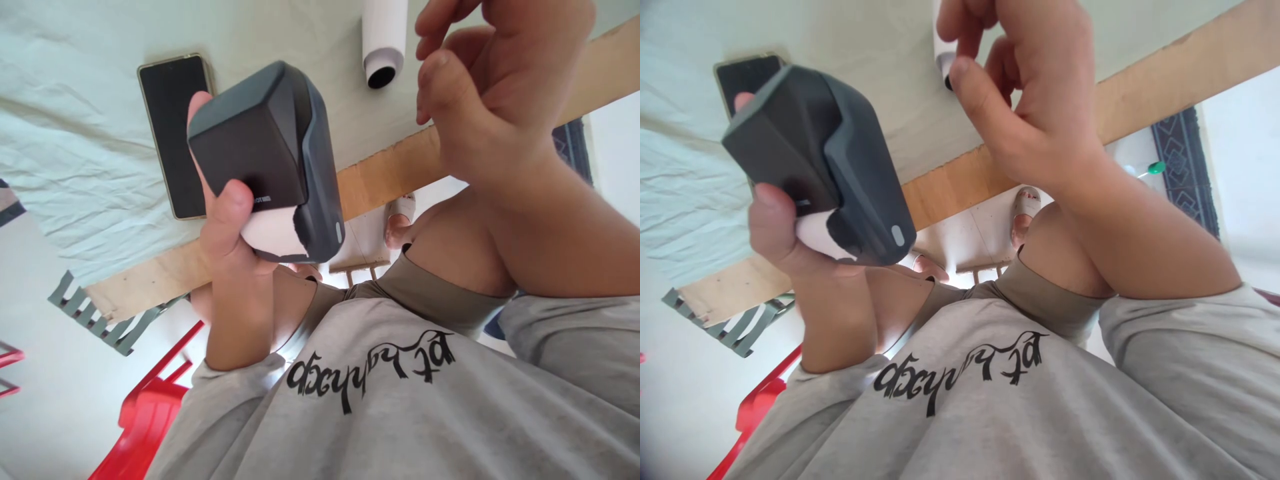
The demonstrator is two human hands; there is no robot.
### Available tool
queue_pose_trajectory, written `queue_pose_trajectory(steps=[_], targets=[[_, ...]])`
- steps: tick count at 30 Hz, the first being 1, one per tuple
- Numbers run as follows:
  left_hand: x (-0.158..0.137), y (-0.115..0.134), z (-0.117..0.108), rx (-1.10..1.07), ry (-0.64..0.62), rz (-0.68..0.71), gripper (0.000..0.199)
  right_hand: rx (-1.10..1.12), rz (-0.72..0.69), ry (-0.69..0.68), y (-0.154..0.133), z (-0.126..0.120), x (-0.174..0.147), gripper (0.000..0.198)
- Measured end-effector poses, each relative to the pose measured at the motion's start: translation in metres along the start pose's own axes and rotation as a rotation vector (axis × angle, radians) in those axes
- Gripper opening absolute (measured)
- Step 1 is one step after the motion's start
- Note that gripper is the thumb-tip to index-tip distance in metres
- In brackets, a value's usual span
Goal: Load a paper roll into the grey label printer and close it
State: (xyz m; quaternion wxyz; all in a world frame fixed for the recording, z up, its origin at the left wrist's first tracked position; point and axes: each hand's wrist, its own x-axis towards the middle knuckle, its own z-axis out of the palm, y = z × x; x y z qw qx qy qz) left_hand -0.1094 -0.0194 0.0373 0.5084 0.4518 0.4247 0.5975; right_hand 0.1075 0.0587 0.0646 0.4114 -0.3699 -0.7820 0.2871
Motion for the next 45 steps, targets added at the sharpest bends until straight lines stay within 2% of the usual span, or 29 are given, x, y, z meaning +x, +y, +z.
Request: queue_pose_trajectory(steps=[3, 5, 9, 12, 15, 19, 23, 26, 29, 33, 39, 42, 45], targets=[[-0.002, -0.001, 0.002, -0.144, 0.025, 0.119, 0.064, -0.003, 0.000, -0.012, 0.000, 0.001, 0.001, 0.036], [-0.002, -0.001, 0.004, -0.196, 0.040, 0.118, 0.069, -0.010, 0.001, -0.013, 0.000, 0.001, 0.002, 0.033], [0.000, 0.000, 0.006, -0.257, 0.082, 0.073, 0.065, -0.019, -0.008, -0.019, 0.001, 0.003, 0.003, 0.033], [0.002, -0.001, 0.006, -0.270, 0.044, 0.109, 0.068, -0.036, -0.005, -0.017, 0.001, 0.004, 0.002, 0.034], [0.002, 0.001, 0.007, -0.263, 0.053, 0.101, 0.062, -0.104, 0.025, -0.029, 0.002, 0.003, 0.004, 0.034], [0.000, 0.004, 0.007, -0.250, 0.099, 0.025, 0.048, -0.263, 0.130, -0.016, 0.009, 0.004, 0.016, 0.037], [0.003, -0.002, 0.000, -0.247, 0.079, 0.124, 0.056, -0.449, 0.317, -0.045, 0.018, 0.013, 0.036, 0.051], [0.005, -0.006, -0.002, -0.248, 0.078, 0.128, 0.060, -0.543, 0.374, -0.133, 0.018, 0.023, 0.045, 0.053], [0.002, -0.003, 0.003, -0.264, 0.102, 0.108, 0.058, -0.624, 0.368, -0.198, 0.013, 0.028, 0.045, 0.049], [-0.004, 0.005, 0.011, -0.279, 0.096, 0.110, 0.055, -0.660, 0.294, -0.287, 0.005, 0.021, 0.032, 0.049], [-0.008, 0.009, 0.013, -0.272, 0.122, 0.015, 0.057, -0.619, 0.164, -0.359, 0.002, 0.000, 0.009, 0.069], [-0.005, 0.004, 0.010, -0.289, 0.092, 0.084, 0.062, -0.628, 0.137, -0.369, 0.008, -0.005, 0.005, 0.059], [-0.001, 0.001, 0.008, -0.344, 0.066, 0.086, 0.060, -0.629, 0.103, -0.416, 0.014, -0.005, 0.004, 0.044]])
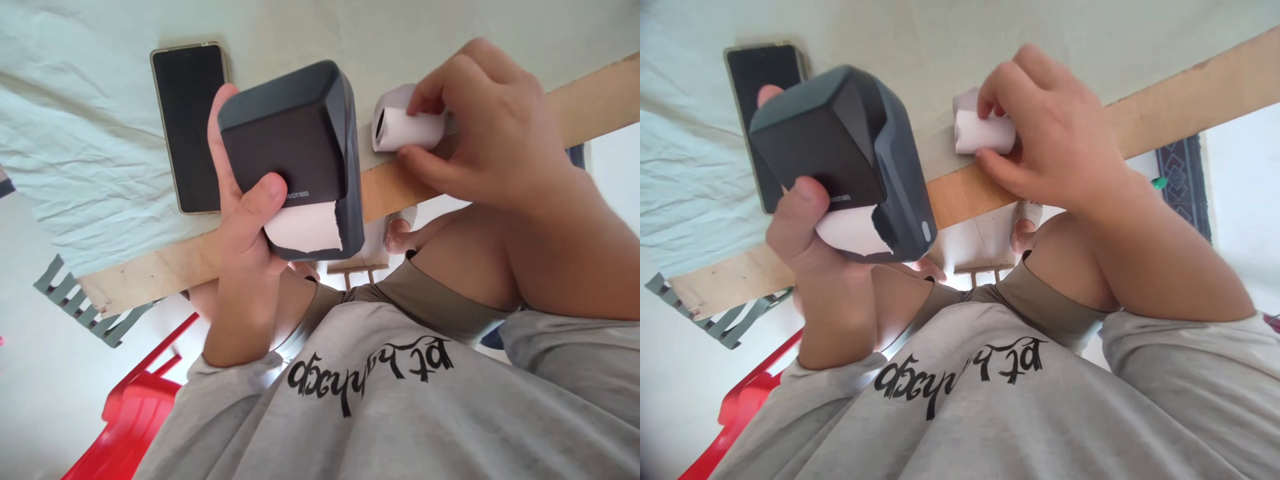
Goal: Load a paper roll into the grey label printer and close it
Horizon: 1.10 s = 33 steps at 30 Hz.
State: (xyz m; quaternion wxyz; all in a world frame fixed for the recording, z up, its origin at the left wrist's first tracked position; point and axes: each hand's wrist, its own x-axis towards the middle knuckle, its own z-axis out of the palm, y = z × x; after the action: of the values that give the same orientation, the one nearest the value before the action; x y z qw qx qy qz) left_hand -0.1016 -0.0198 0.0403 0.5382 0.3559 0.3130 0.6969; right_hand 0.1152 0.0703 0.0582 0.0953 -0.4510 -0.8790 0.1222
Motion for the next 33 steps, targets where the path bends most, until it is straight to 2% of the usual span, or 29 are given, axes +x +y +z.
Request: queue_pose_trajectory(steps=[3, 8, 10, 13, 16, 22, 26, 30, 33], targets=[[0.003, 0.001, -0.001, -0.015, -0.014, -0.018, 0.061, -0.013, -0.037, -0.032, 0.001, 0.003, 0.000, 0.047], [0.005, 0.001, -0.004, 0.013, -0.040, 0.001, 0.060, -0.021, -0.067, -0.056, 0.000, 0.002, -0.006, 0.040], [0.005, 0.000, -0.005, 0.029, -0.034, -0.010, 0.060, 0.005, -0.100, -0.063, 0.001, 0.000, -0.008, 0.045], [0.004, 0.000, -0.004, 0.037, -0.018, -0.014, 0.061, 0.078, -0.198, -0.022, 0.005, -0.005, -0.010, 0.051], [0.004, 0.001, -0.002, 0.036, -0.007, -0.020, 0.060, 0.138, -0.265, 0.028, 0.007, -0.009, -0.011, 0.047], [0.003, 0.001, -0.001, 0.009, -0.033, 0.005, 0.062, 0.269, -0.262, 0.040, -0.001, -0.010, -0.015, 0.044], [0.002, 0.002, -0.002, 0.016, -0.026, -0.014, 0.061, 0.353, -0.219, 0.095, 0.000, -0.005, -0.011, 0.031], [0.002, 0.002, -0.004, 0.009, -0.051, -0.011, 0.061, 0.362, -0.273, 0.110, 0.004, -0.002, -0.010, 0.040], [0.002, 0.000, -0.007, 0.010, -0.061, -0.009, 0.061, 0.330, -0.285, 0.197, 0.006, -0.002, -0.010, 0.042]])
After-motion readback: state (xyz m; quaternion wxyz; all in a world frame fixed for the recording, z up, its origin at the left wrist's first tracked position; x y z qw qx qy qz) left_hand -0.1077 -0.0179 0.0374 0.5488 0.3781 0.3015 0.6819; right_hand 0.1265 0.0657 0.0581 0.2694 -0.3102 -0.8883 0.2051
